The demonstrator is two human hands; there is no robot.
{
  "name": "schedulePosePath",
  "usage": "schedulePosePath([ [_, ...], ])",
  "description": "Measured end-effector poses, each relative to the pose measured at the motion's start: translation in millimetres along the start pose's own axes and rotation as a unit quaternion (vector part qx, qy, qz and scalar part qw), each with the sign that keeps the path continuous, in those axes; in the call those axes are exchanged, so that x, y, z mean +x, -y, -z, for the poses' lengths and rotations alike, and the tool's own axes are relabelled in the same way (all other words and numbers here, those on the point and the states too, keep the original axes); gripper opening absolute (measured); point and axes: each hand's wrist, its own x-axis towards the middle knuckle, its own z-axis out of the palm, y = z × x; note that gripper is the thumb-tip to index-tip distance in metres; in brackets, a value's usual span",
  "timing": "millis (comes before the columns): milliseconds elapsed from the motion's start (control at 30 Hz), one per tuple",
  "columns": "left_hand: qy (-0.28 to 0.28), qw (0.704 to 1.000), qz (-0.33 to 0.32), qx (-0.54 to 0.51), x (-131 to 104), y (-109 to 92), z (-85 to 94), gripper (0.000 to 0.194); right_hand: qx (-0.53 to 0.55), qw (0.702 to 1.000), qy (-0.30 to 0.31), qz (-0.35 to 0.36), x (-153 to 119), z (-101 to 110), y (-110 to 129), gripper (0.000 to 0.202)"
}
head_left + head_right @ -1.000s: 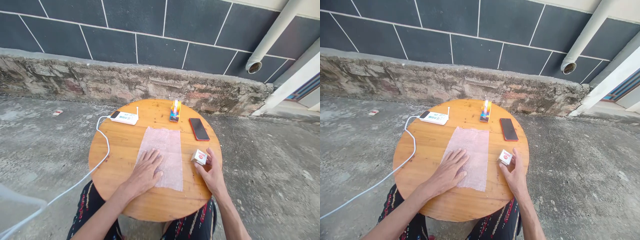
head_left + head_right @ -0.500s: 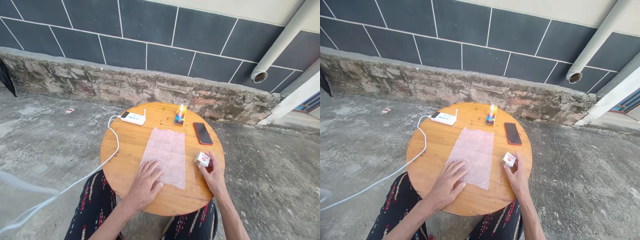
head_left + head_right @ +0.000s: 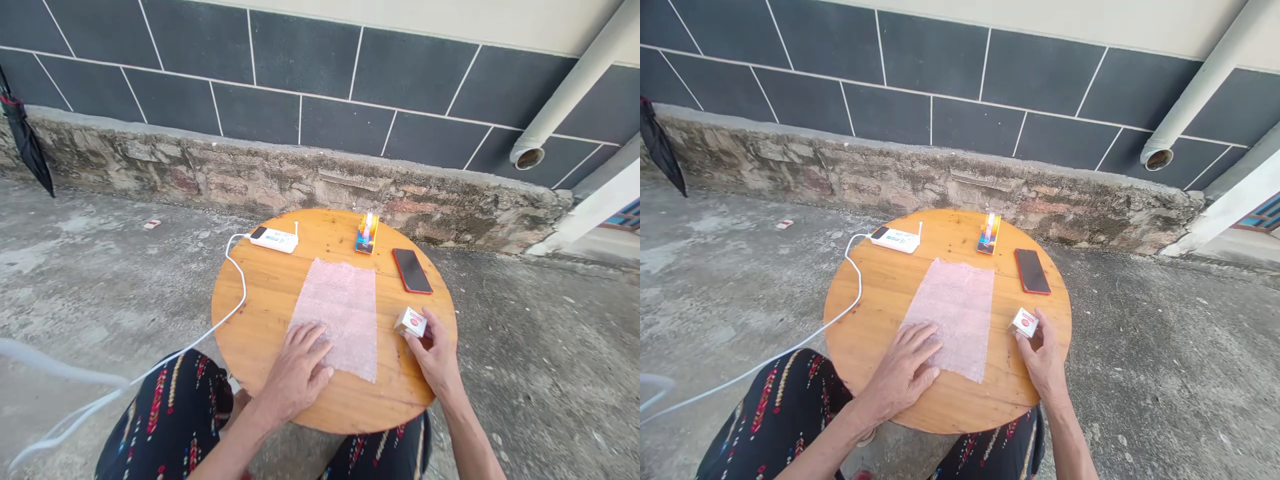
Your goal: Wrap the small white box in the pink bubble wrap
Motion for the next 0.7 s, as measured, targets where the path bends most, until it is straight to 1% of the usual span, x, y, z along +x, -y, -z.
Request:
schedulePosePath([
  [100,-0.004,1.0,0.001,-0.007,-0.9,-0.3,1.0,0.029,-0.002,1.0,-0.003,-0.009,0.4,1.6,3.8,0.068],
  [167,-0.008,1.0,-0.001,-0.01,-2.0,0.2,1.1,0.028,0.001,1.0,-0.003,-0.026,0.1,2.6,7.8,0.065],
  [233,-0.009,1.0,-0.001,-0.014,-2.8,1.1,1.2,0.028,0.005,0.999,0.002,-0.05,-0.9,0.9,15.7,0.06],
  [300,-0.005,1.0,0.0,-0.018,-3.1,2.1,1.3,0.029,0.006,0.999,0.014,-0.042,-2.2,-6.3,29.4,0.056],
  [367,-0.004,1.0,-0.001,-0.019,-3.0,3.0,1.4,0.031,0.0,0.999,0.044,0.012,-2.5,-20.7,47.8,0.051],
  [433,-0.007,1.0,-0.001,-0.017,-2.8,3.6,1.4,0.032,-0.014,0.993,0.094,0.075,-0.4,-40.7,66.4,0.046],
  [467,-0.008,1.0,-0.001,-0.016,-2.9,3.9,1.3,0.032,-0.02,0.989,0.116,0.091,1.7,-51.5,74.2,0.044],
  [567,-0.013,1.0,0.0,-0.017,-3.6,4.4,1.0,0.032,-0.03,0.983,0.148,0.103,10.1,-79.4,86.7,0.044],
  [633,-0.016,1.0,-0.001,-0.021,-4.2,4.4,0.8,0.033,-0.028,0.981,0.165,0.095,14.7,-91.2,86.1,0.045],
  [700,-0.018,1.0,-0.002,-0.025,-4.2,4.2,0.9,0.033,-0.017,0.979,0.182,0.091,17.0,-97.9,81.1,0.045],
])
